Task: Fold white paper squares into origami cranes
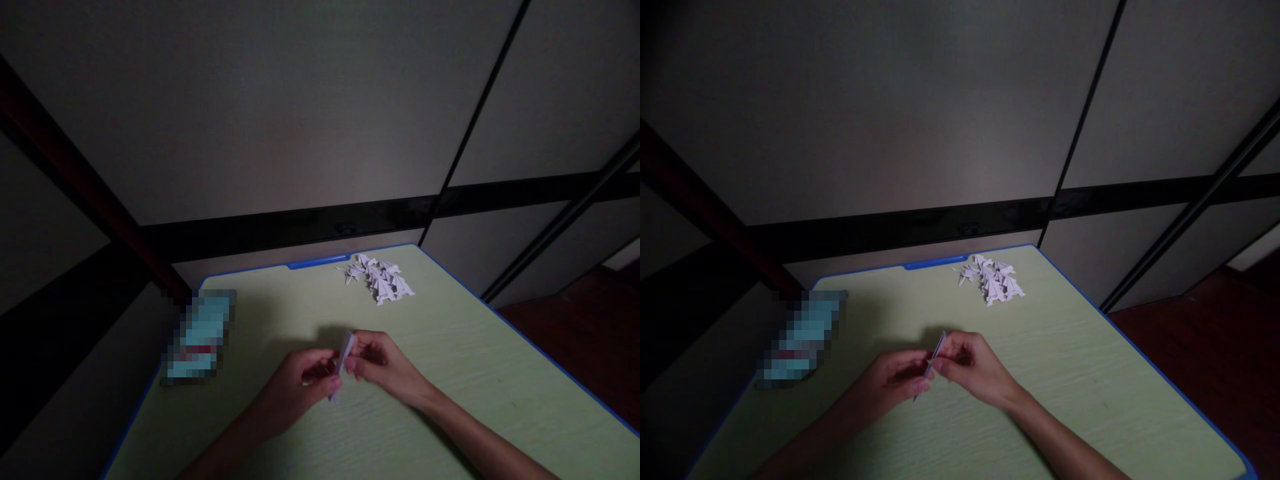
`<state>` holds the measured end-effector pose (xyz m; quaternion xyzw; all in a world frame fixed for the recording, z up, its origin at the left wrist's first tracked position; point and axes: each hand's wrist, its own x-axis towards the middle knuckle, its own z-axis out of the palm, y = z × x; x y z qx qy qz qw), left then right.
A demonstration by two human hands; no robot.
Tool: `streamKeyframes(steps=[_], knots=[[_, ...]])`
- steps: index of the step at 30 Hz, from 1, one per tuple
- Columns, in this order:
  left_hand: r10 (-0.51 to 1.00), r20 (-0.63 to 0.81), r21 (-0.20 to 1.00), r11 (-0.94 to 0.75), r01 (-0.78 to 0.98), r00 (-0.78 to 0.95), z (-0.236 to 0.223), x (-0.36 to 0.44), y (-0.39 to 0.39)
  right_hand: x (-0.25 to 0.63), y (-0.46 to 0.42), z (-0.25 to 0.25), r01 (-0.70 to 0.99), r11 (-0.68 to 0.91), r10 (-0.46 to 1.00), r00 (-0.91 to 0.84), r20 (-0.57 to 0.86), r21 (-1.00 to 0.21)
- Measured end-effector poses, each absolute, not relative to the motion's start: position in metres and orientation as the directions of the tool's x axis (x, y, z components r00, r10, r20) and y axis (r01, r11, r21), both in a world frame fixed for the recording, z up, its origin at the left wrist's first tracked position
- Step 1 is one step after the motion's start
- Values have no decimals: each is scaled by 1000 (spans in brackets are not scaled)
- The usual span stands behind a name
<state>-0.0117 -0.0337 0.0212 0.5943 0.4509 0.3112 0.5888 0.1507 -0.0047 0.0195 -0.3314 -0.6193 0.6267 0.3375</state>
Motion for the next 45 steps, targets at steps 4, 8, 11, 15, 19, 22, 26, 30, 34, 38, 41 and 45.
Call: streamKeyframes(steps=[4,8,11,15,19,22,26,30,34,38,41,45], knots=[[901,-151,983,92,162,407,22,-11,-33,150,-5,21,-31,-16,816,-578,5,-999],[899,-136,988,90,128,416,26,-11,-31,152,-2,18,-58,-54,807,-591,-9,-997],[917,-162,984,122,130,366,28,-13,-30,154,2,13,-66,-90,847,-530,-42,-994],[944,-329,942,326,80,25,20,-17,-32,157,6,8,-84,-137,884,-459,-84,-987],[905,-414,907,402,-124,-95,13,-19,-31,156,5,9,-145,-191,880,-463,-104,-971],[930,-362,923,368,-117,68,13,-18,-28,155,2,11,-183,-226,880,-459,-120,-957],[984,-160,987,160,12,78,11,-16,-22,152,-1,9,-240,-240,886,-450,-111,-941],[993,114,963,-102,250,-32,13,-13,-26,148,-5,5,-258,-248,884,-455,-109,-934],[974,22,970,-74,230,224,19,-7,-36,144,-9,5,-228,-251,868,-483,-114,-941],[965,-32,995,5,103,259,19,-2,-38,143,-10,6,-235,-227,858,-507,-80,-945],[978,-63,998,62,13,199,13,-5,-33,144,-9,7,-269,-203,869,-492,-47,-941],[976,-173,983,180,-44,132,10,-11,-27,144,-5,7,-289,-191,883,-467,-35,-938]])
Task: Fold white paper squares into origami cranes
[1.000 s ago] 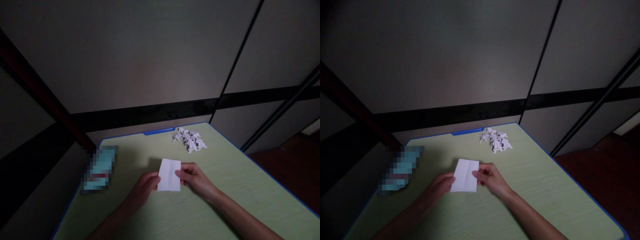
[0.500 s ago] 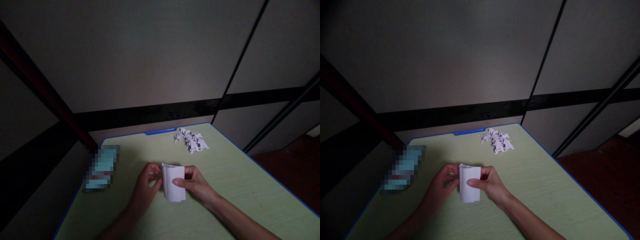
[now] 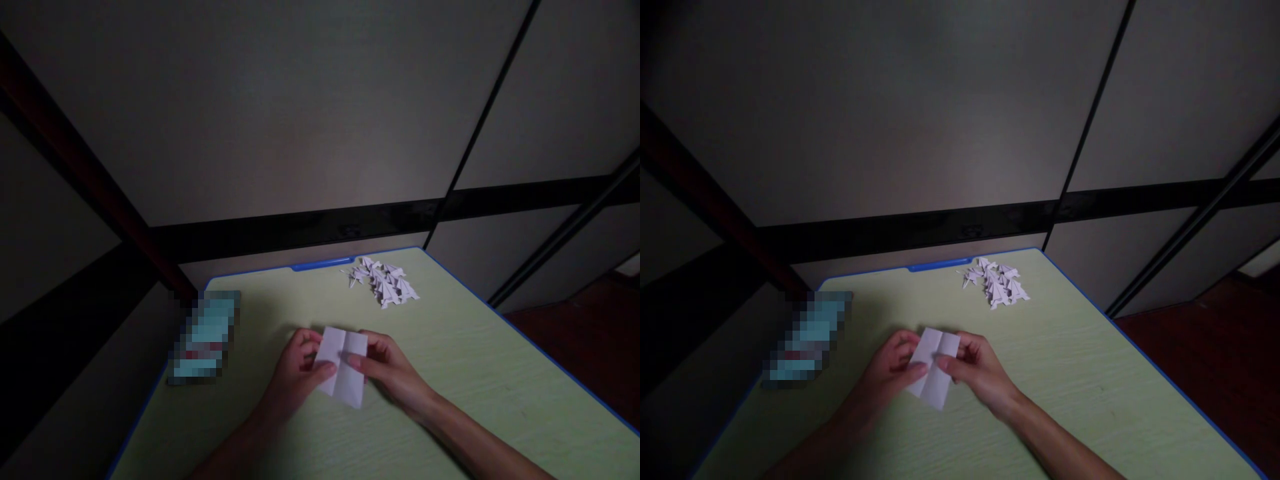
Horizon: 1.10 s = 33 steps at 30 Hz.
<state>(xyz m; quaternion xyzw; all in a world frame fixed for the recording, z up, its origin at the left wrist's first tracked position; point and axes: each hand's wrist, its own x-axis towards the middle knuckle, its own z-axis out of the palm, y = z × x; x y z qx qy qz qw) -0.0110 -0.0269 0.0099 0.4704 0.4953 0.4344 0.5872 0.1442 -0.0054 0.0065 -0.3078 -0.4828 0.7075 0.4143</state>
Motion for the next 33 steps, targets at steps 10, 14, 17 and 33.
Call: streamKeyframes(steps=[10,14,17,33], knots=[[989,-115,993,116,-1,96,18,-5,-35,140,-7,2,-80,-167,905,-408,-120,-983],[977,-96,995,91,34,192,24,-16,-31,150,-4,6,-149,-255,871,-465,-160,-955],[966,-46,998,37,42,255,28,-22,-29,156,-3,11,-82,-318,787,-578,-215,-945],[991,-101,995,101,-2,-88,28,-20,-25,156,-6,16,-23,247,787,-579,215,-969]])
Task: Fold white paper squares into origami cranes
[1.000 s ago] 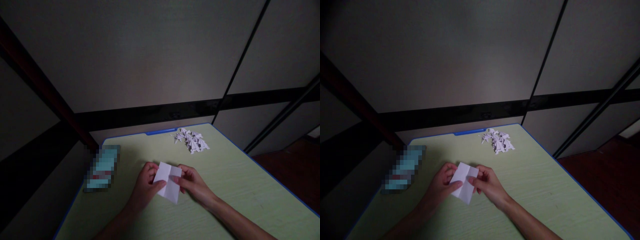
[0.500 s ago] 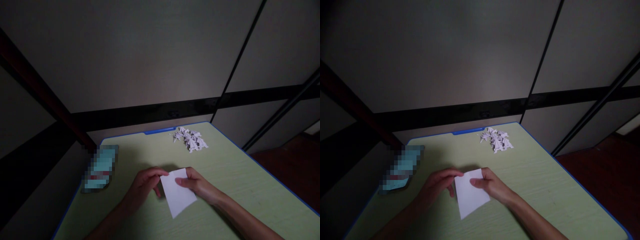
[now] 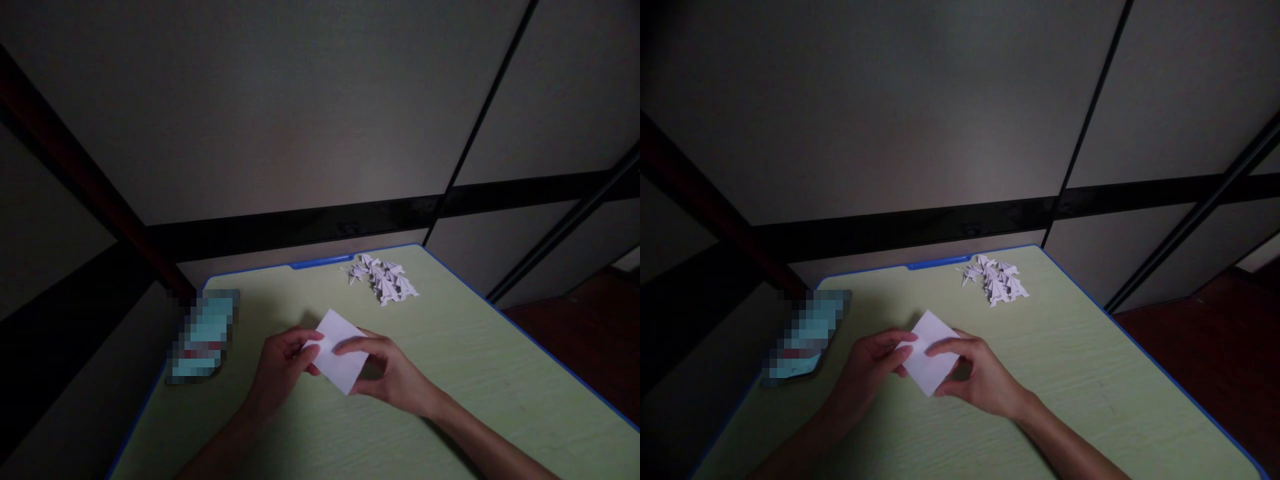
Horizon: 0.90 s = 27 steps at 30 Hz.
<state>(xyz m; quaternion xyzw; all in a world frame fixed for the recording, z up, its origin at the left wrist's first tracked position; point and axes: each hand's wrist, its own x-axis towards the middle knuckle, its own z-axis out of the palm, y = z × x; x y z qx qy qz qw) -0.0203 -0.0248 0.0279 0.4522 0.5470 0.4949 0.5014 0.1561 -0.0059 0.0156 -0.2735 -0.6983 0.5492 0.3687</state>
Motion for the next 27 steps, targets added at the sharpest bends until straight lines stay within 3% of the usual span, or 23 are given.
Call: streamKeyframes(steps=[5,12,19,23,27], knots=[[997,-68,997,69,21,-30,30,-16,-28,151,-3,14,-132,197,860,-453,236,-971],[991,63,997,-67,36,115,26,-15,-31,145,-4,1,-275,-7,966,-250,65,-962],[990,99,974,-76,216,-101,22,-11,-30,140,-8,-4,-193,-45,996,-81,-29,-980],[993,56,989,-42,143,-100,18,-10,-30,137,-10,-7,-165,-17,999,-41,-11,-986],[989,117,989,-108,100,-87,16,-10,-32,137,-9,-6,-186,-6,997,-79,9,-983]])
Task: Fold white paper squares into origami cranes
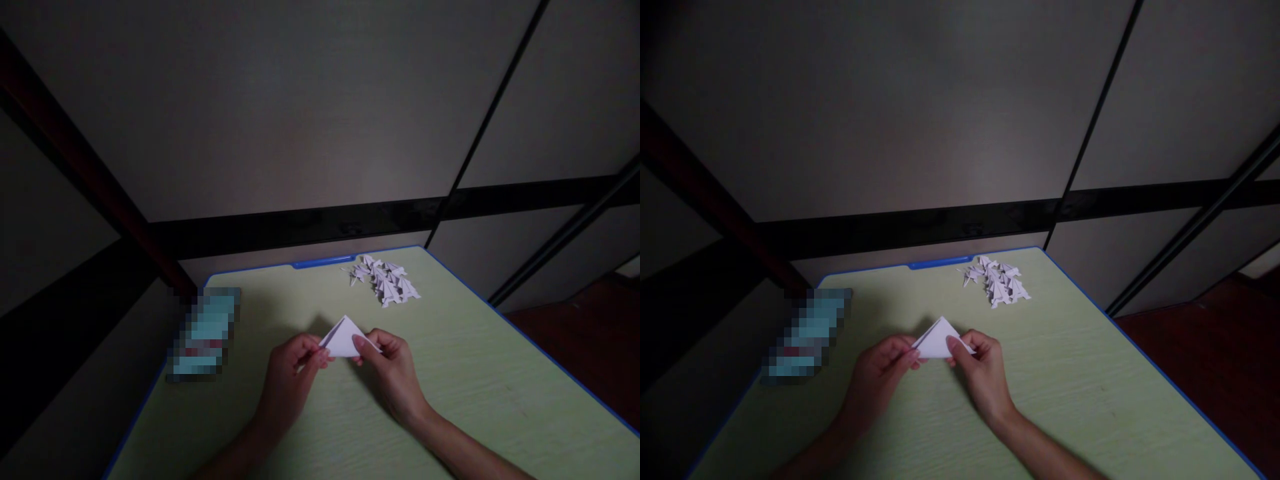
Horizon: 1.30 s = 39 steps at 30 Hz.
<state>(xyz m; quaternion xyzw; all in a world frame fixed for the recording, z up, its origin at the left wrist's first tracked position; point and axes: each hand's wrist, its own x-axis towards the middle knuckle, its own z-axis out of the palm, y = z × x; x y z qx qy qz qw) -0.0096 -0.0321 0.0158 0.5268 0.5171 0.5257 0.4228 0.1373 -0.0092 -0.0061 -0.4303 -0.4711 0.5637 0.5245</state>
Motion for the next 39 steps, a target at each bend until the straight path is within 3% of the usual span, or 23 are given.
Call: streamKeyframes(steps=[7,12,16,23,39], knots=[[994,97,982,-88,169,-45,17,-12,-34,141,-4,-2,-216,-190,955,-266,-130,-958],[995,-78,997,76,-32,-69,19,-9,-32,141,-8,-2,-190,-131,973,-212,-89,-973],[981,-181,983,178,-43,-73,20,-9,-30,142,-10,-2,-154,-93,980,-190,-63,-984],[969,-194,981,192,-32,-155,24,-10,-31,141,-11,1,-94,-13,990,-141,1,-995],[962,-180,982,189,25,-207,20,-10,-30,138,-15,3,-75,6,995,-102,14,-997]])
